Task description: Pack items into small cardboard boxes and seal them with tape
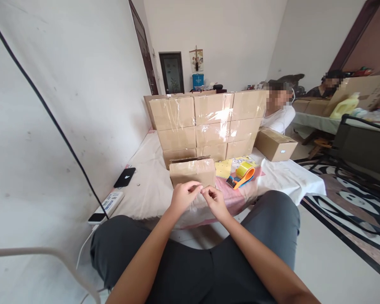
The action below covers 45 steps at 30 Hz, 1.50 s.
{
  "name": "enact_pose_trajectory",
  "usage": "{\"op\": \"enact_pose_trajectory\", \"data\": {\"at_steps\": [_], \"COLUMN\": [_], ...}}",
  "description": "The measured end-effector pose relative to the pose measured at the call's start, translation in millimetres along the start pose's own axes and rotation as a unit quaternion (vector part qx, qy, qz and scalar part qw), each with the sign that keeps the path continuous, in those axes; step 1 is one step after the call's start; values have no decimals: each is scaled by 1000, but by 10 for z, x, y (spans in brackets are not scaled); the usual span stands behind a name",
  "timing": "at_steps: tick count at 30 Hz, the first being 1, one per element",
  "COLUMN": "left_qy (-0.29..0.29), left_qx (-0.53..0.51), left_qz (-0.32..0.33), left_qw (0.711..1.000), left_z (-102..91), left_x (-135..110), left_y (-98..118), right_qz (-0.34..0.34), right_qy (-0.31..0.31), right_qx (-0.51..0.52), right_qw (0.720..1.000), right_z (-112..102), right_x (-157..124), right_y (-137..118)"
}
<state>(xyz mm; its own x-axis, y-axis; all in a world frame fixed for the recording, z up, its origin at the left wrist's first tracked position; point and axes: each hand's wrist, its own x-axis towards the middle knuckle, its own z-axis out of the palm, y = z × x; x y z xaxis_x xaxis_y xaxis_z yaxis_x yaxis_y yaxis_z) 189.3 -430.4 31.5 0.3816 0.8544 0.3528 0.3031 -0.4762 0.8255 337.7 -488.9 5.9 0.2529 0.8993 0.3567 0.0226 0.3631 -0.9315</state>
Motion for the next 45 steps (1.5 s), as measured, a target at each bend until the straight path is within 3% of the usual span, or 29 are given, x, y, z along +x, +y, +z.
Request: {"op": "enact_pose_trajectory", "data": {"at_steps": [4,8,14,17,21,26,30,36,45], "left_qy": [53,65,-28,-2,76,112,114,143,183], "left_qx": [-30,-40,-32,-27,-22,-7,0,23,104], "left_qz": [-42,-23,74,103,125,124,92,48,59], "left_qw": [997,997,996,994,989,986,989,988,976], "left_z": [-138,-300,-146,-83,-90,-41,32,85,82], "left_x": [76,119,73,47,38,27,2,-10,33], "left_y": [-56,-54,32,53,44,-5,-25,-60,-113], "right_qz": [4,-16,-55,-102,-133,-101,-14,71,47], "right_qy": [-5,-15,-51,-22,5,-53,-109,-117,-86], "right_qx": [5,-2,-34,-67,-96,-33,76,142,146], "right_qw": [1000,1000,997,992,986,993,991,980,984], "right_z": [8,-32,-89,-68,-12,8,-20,-48,-62], "right_x": [-21,-7,63,74,51,56,97,170,162], "right_y": [32,73,182,252,284,266,287,304,286]}}
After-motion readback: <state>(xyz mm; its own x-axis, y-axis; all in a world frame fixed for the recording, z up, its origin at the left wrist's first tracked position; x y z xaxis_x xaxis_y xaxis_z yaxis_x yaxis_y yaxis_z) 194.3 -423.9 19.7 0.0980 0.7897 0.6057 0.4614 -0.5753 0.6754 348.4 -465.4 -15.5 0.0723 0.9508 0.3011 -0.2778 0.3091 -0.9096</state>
